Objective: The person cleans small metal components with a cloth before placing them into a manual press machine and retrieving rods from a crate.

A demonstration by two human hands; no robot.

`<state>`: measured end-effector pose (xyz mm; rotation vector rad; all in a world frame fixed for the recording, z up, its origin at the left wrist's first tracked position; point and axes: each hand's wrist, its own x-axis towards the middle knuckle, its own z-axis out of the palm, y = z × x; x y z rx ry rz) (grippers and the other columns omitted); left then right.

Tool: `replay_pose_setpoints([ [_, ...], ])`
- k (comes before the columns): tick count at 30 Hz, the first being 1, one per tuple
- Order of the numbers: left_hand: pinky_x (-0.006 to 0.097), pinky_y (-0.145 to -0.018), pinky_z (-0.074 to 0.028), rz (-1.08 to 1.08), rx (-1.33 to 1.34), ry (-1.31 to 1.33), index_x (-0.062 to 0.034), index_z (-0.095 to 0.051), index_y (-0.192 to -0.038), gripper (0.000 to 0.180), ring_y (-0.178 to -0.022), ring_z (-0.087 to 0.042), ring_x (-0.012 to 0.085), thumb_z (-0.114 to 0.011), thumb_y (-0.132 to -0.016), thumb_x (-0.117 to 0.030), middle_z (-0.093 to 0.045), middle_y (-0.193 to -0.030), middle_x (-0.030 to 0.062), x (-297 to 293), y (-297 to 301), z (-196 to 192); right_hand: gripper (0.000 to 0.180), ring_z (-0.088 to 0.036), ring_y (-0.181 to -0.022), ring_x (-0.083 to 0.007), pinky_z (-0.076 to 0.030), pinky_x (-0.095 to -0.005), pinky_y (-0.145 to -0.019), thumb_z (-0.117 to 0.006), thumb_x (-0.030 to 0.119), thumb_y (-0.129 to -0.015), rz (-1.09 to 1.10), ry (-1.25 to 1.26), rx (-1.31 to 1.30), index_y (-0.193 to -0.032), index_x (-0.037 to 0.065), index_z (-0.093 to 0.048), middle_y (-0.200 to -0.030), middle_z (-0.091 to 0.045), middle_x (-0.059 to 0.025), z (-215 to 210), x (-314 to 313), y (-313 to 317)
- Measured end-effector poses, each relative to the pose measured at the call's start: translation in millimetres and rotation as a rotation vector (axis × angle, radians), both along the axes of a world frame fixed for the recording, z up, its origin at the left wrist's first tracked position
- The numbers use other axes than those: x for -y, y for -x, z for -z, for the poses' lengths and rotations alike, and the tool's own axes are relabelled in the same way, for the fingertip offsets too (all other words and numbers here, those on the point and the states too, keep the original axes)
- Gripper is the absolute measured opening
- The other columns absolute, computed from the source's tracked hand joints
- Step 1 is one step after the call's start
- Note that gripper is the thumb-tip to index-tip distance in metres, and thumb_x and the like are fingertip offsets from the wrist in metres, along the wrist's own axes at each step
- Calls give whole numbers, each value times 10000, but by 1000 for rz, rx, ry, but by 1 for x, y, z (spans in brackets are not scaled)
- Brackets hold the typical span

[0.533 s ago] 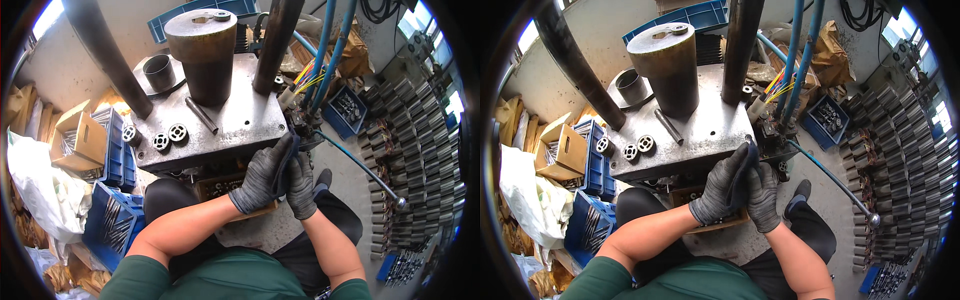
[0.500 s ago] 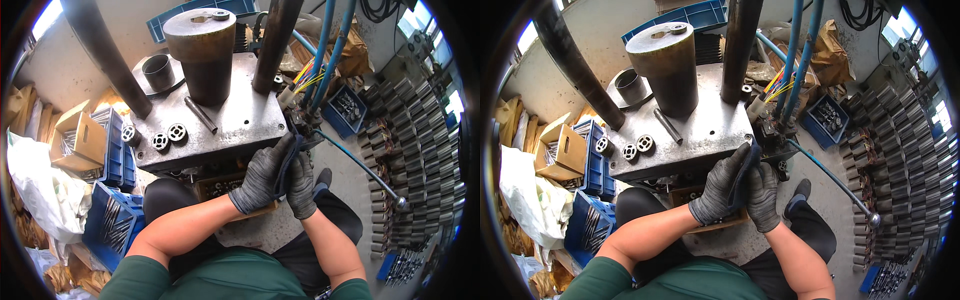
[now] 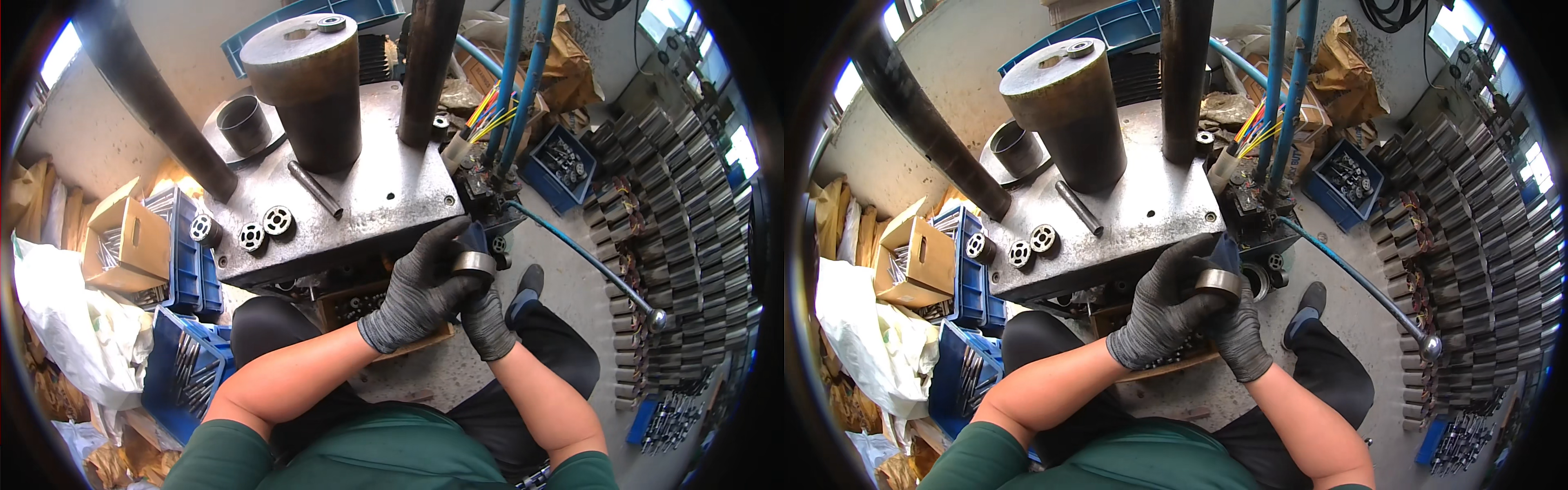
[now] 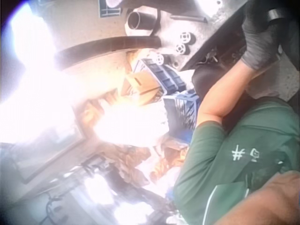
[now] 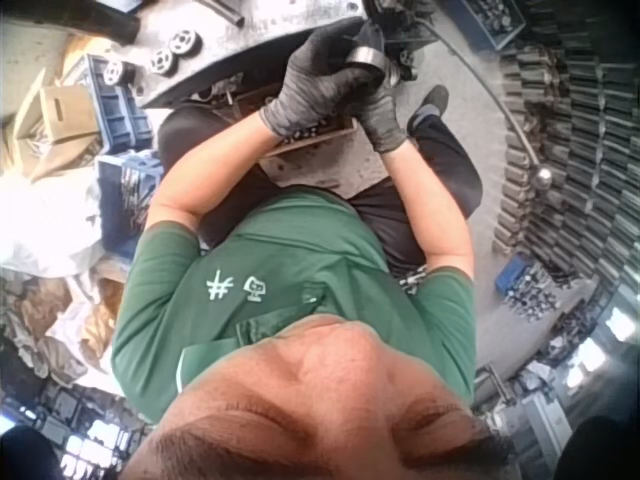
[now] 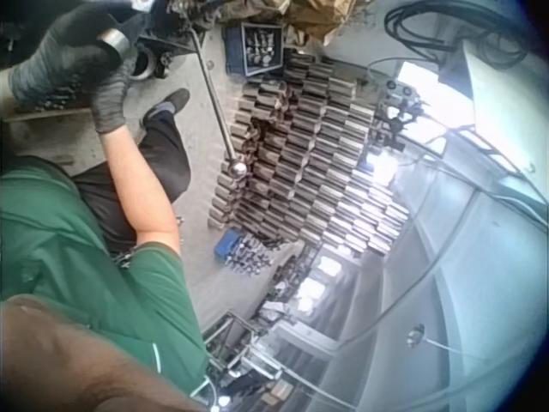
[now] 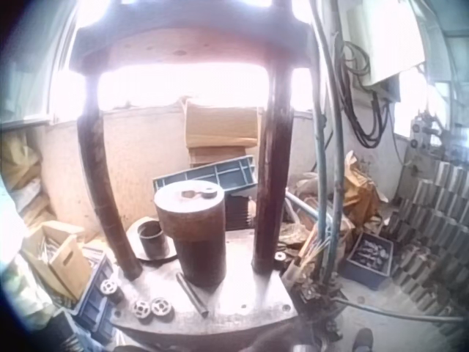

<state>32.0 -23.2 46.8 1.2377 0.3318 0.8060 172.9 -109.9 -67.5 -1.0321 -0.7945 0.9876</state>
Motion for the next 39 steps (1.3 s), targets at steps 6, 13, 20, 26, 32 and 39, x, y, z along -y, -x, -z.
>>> replay_pose_setpoints([
  [6,342,-1018,-553,19,5,-14,-37,-632,-1284,472,-1146,-656,163,-870,-878,-73,-699,-1190,73,4,0,9,408,-626,-1240,-201,-532,-380,-1089,-461,283,-1140,20,294,-207,-1466,46,-529,-1346,-642,-83,-54,10,10],
  [13,330,-1014,-545,-85,38,259,4,-565,-1301,458,-1119,-651,166,-805,-928,-112,-678,-1204,115,-21,3,8,595,-558,-1385,-266,-438,-432,-1200,-587,426,-1069,-15,78,-522,-1537,73,-488,-1486,-585,-133,-87,0,-11],
  [20,344,-947,-588,-138,-137,-99,-50,-573,-1286,460,-1066,-680,181,-821,-900,-73,-679,-1176,94,-15,-2,26,654,-527,-1420,-290,-400,-468,-1229,-613,421,-1057,-39,30,-560,-1582,71,-439,-1542,-538,-137,-96,-5,-6],
  [26,348,-958,-584,-48,-120,-213,-59,-603,-1238,357,-1001,-656,167,-782,-930,-48,-673,-1130,43,-8,-5,45,529,-599,-1296,-201,-486,-366,-1138,-665,390,-1061,4,140,-418,-1448,38,-583,-1401,-632,-97,-102,-2,11],
  [32,475,-893,-543,-318,-387,-661,-47,-685,-1036,321,-968,-649,375,-828,-752,-91,-667,-1011,162,-4,-9,19,693,-480,-1430,-197,-313,-367,-1255,-556,545,-1083,-133,58,-86,-1530,18,-515,-1544,-537,-120,-111,-2,15],
  [39,350,-926,-563,-241,-311,-382,-26,-638,-1188,386,-1018,-682,219,-821,-852,-76,-700,-1076,116,4,-12,25,594,-585,-1242,-161,-454,-326,-1106,-512,497,-1116,190,2,-119,-1494,39,-544,-1368,-623,-69,-82,-11,15],
])
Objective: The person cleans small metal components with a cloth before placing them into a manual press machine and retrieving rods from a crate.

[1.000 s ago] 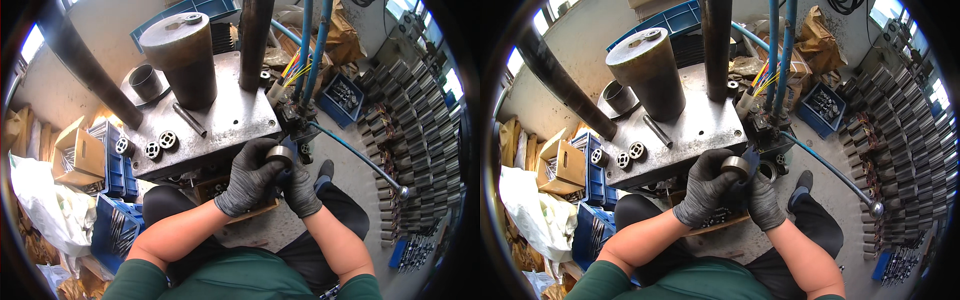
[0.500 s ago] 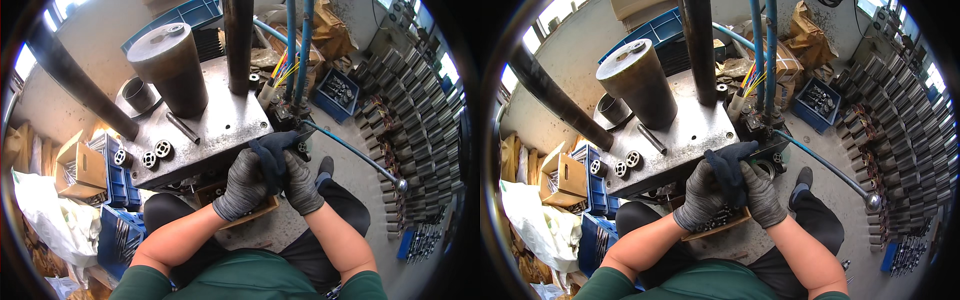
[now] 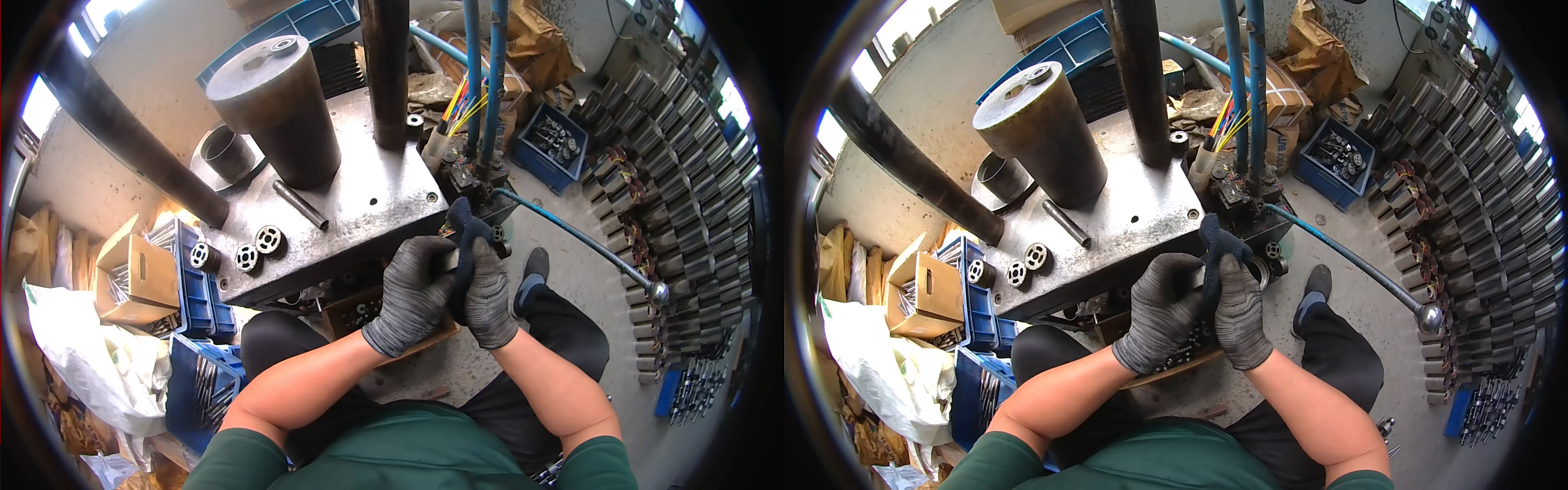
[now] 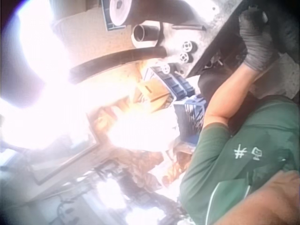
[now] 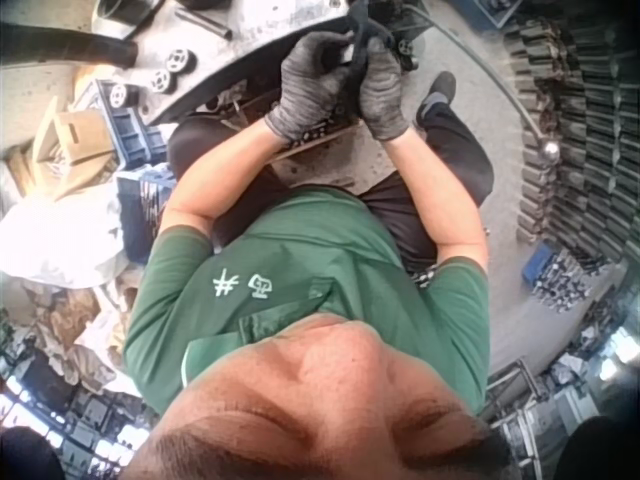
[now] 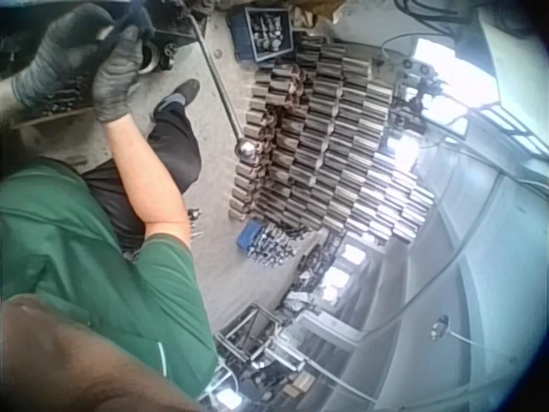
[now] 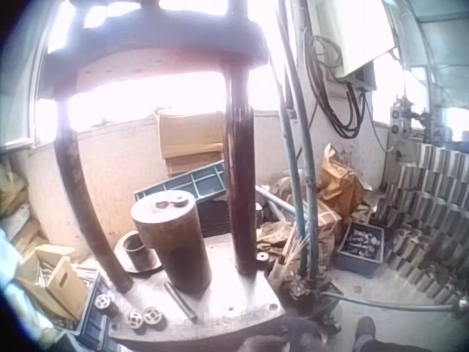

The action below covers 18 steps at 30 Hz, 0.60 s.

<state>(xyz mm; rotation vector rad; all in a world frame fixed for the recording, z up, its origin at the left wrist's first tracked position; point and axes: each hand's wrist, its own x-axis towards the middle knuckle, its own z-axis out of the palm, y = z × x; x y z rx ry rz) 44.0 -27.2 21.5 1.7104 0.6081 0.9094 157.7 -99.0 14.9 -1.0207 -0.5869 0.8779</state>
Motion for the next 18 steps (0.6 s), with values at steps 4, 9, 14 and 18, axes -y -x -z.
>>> replay_pose_setpoints([
  [4,322,-978,-551,122,213,457,-10,-636,-1205,409,-1075,-650,143,-814,-838,-41,-698,-1119,72,-1,4,-13,540,-604,-1090,-117,-512,-305,-979,-474,473,-1138,105,-30,-28,-1432,33,-584,-1236,-646,-36,10,8,4],
  [9,322,-953,-569,179,295,626,-8,-622,-1210,428,-1027,-667,146,-856,-878,-142,-701,-1131,82,-13,14,-15,527,-600,-1277,-198,-502,-373,-1104,-530,392,-1124,57,0,105,-1527,54,-489,-1401,-612,-97,8,6,3],
  [14,318,-970,-553,186,405,819,-14,-576,-1278,466,-1062,-660,164,-824,-921,-182,-689,-1165,94,-30,16,-19,561,-588,-1330,-234,-474,-401,-1154,-566,397,-1098,-25,22,-82,-1520,33,-508,-1458,-593,-126,14,3,-8],
  [18,335,-968,-569,178,384,893,-9,-526,-1344,528,-1062,-675,194,-808,-929,-174,-684,-1169,101,-39,17,-15,646,-584,-1308,-181,-454,-360,-1153,-638,459,-1062,-97,-184,-47,-1525,31,-501,-1453,-599,-95,-32,15,-9],
])
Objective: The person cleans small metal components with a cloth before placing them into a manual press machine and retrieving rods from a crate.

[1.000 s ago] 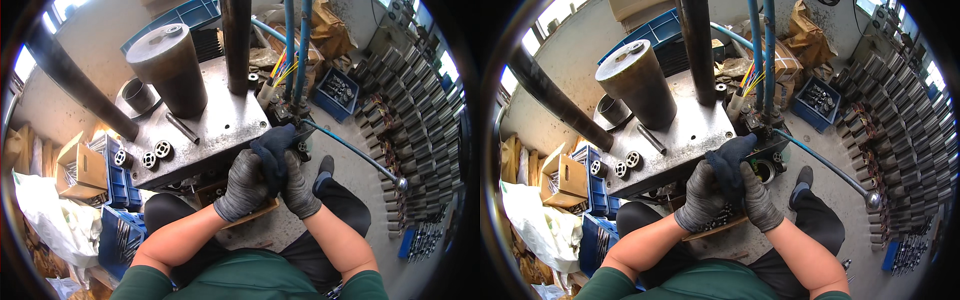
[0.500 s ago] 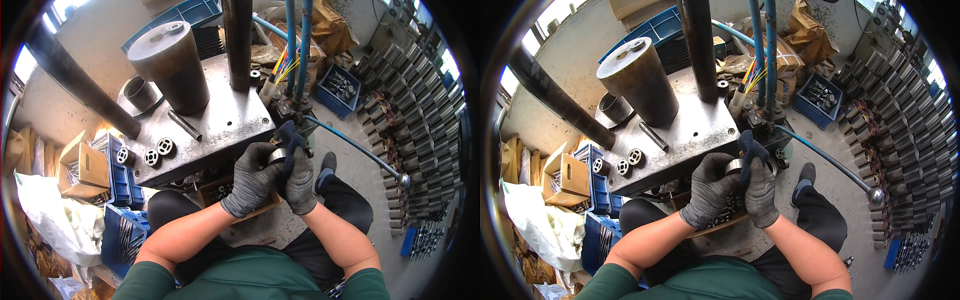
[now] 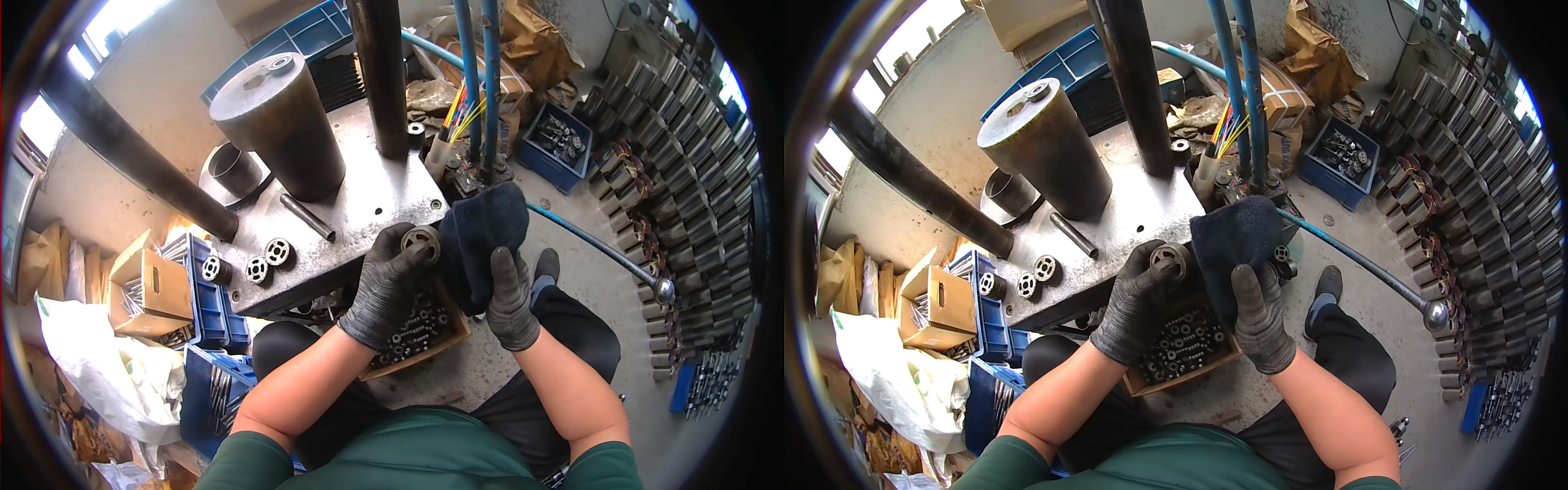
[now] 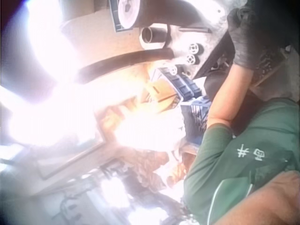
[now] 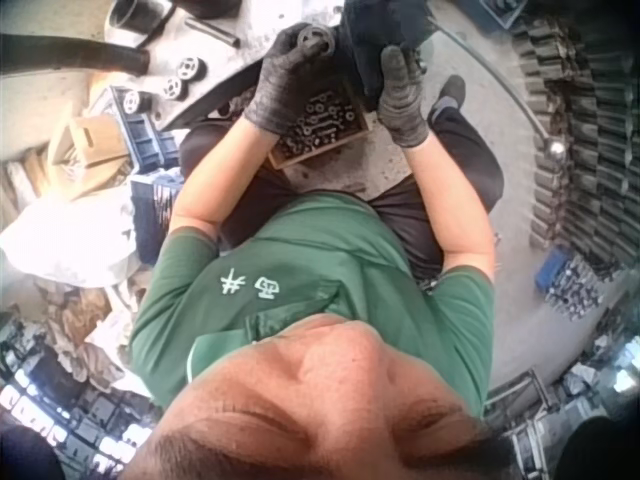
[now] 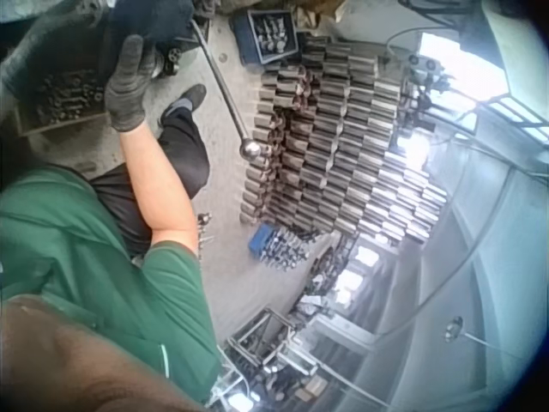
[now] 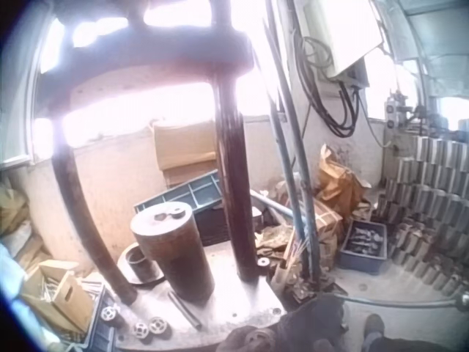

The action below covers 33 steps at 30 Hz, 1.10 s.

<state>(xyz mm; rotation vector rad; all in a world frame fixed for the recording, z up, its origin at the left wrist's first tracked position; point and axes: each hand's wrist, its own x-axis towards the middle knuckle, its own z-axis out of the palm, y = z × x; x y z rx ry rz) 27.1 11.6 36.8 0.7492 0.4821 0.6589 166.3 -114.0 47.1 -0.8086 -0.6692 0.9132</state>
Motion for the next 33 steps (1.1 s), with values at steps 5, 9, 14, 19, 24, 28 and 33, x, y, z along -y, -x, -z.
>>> replay_pose_setpoints([
  [5,347,-1003,-568,175,70,101,-10,-545,-1370,533,-1125,-672,201,-800,-943,-202,-676,-1247,110,8,0,1,729,-578,-1301,-184,-468,-362,-1126,-670,505,-1035,-63,27,171,-1560,52,-445,-1457,-584,-89,9,2,0],
  [9,387,-1099,-514,366,150,179,-58,-532,-1480,661,-1246,-639,222,-814,-922,-272,-653,-1364,81,22,-4,2,565,-615,-1197,-153,-503,-339,-1059,-628,430,-1079,1,75,307,-1484,47,-535,-1354,-648,-68,21,-6,1],
  [14,340,-1035,-523,446,189,267,-58,-620,-1306,508,-1130,-663,181,-823,-910,-302,-691,-1177,55,31,-3,19,376,-658,-1079,-120,-535,-314,-997,-601,333,-1110,75,110,216,-1327,34,-668,-1186,-721,-34,9,-9,-3],
  [19,352,-1008,-548,501,34,-86,-65,-630,-1232,459,-1099,-663,166,-849,-890,-278,-685,-1144,61,32,3,-15,367,-728,-1040,-175,-602,-326,-938,-619,310,-1095,59,218,11,-1313,18,-663,-1198,-729,-101,33,-19,-29],
  [24,347,-990,-547,265,-101,-306,-30,-621,-1224,437,-1079,-653,152,-854,-861,-95,-683,-1132,60,23,8,-16,430,-703,-1073,-182,-576,-357,-986,-693,328,-1049,-38,100,-51,-1355,31,-637,-1218,-717,-83,-30,2,-28],
  [28,341,-1002,-550,50,-196,-603,-11,-614,-1237,411,-1124,-653,147,-814,-878,3,-696,-1160,74,24,1,-2,501,-630,-1227,-165,-507,-349,-1081,-684,352,-1054,-110,142,100,-1427,30,-591,-1330,-674,-70,-25,11,-13],
  [33,343,-1014,-540,25,-167,-606,2,-616,-1267,425,-1114,-658,150,-803,-886,7,-707,-1190,84,33,8,-6,556,-604,-1240,-148,-482,-345,-1092,-657,376,-1073,-93,193,253,-1499,39,-542,-1374,-645,-64,8,-6,-4],
])
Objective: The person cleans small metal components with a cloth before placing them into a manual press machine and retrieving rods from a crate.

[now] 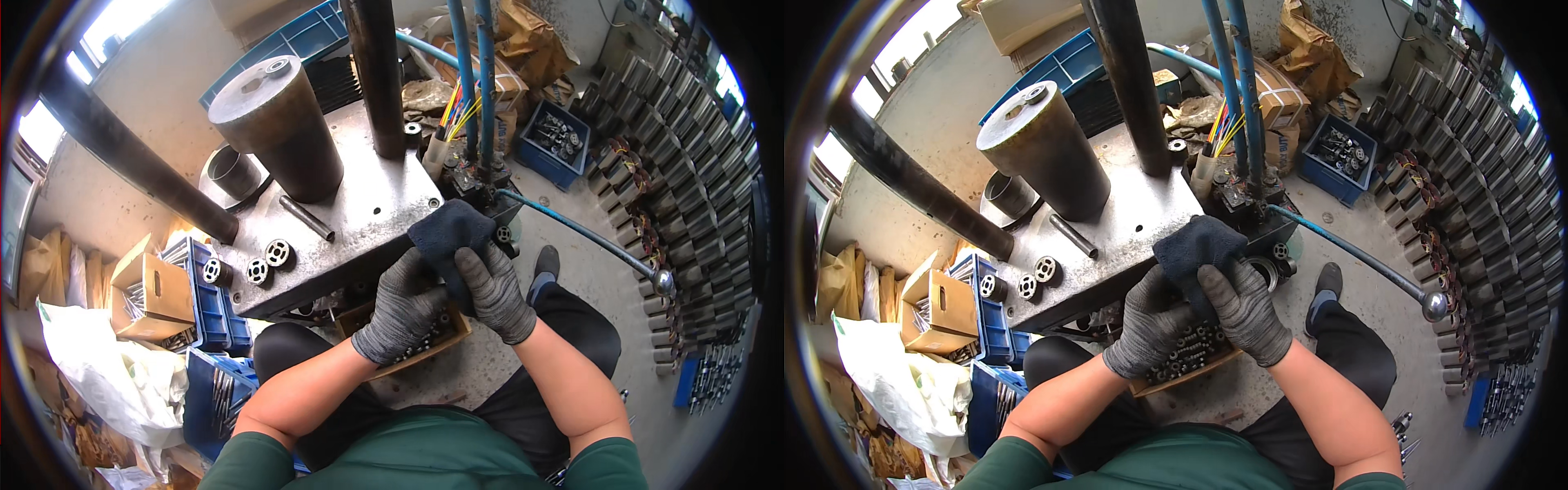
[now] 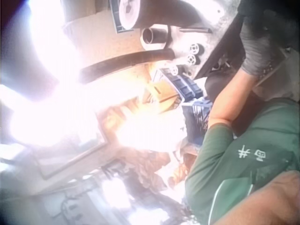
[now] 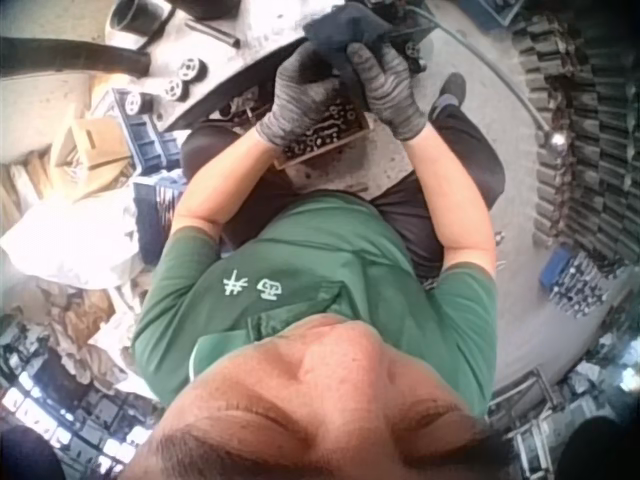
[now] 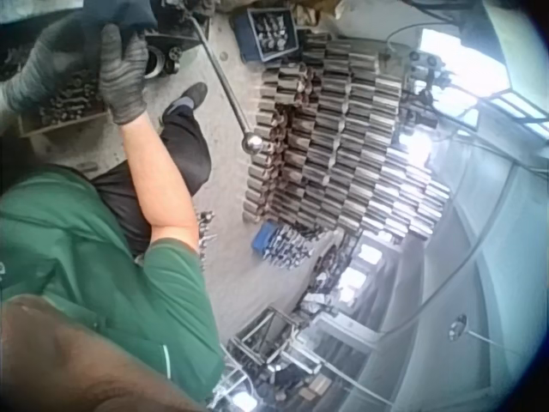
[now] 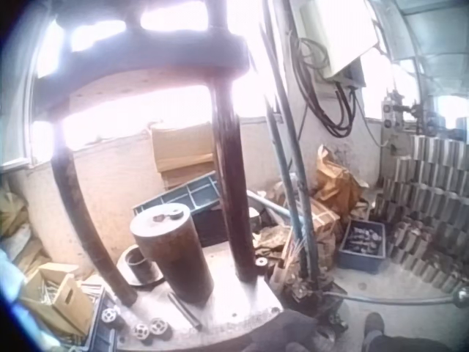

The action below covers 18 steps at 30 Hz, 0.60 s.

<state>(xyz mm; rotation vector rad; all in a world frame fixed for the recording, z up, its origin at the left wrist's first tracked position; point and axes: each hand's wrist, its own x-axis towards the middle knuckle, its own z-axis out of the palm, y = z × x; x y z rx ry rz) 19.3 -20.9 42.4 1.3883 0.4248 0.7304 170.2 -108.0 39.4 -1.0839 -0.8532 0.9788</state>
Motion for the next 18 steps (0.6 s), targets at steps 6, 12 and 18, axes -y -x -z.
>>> replay_pose_setpoints([
  [6,360,-1000,-548,75,177,79,-23,-602,-1198,384,-1098,-665,179,-798,-873,38,-692,-1184,90,-14,6,-20,520,-640,-1193,-202,-494,-350,-1079,-623,435,-1078,175,176,-48,-1381,13,-628,-1313,-678,-92,48,0,-24],
  [12,348,-1001,-538,-29,136,-440,-76,-611,-1191,362,-1133,-660,215,-771,-890,43,-665,-1144,84,-27,-5,-1,532,-653,-1229,-233,-507,-376,-1116,-628,439,-1064,-67,26,-703,-1390,19,-626,-1315,-685,-101,-17,6,6],
  [18,412,-989,-527,-121,-11,-735,-73,-617,-1214,436,-1073,-652,297,-828,-836,-17,-659,-1120,110,-26,-10,2,586,-600,-1322,-245,-451,-400,-1183,-688,323,-1017,-76,130,-753,-1498,41,-508,-1414,-628,-127,9,1,-4],
])
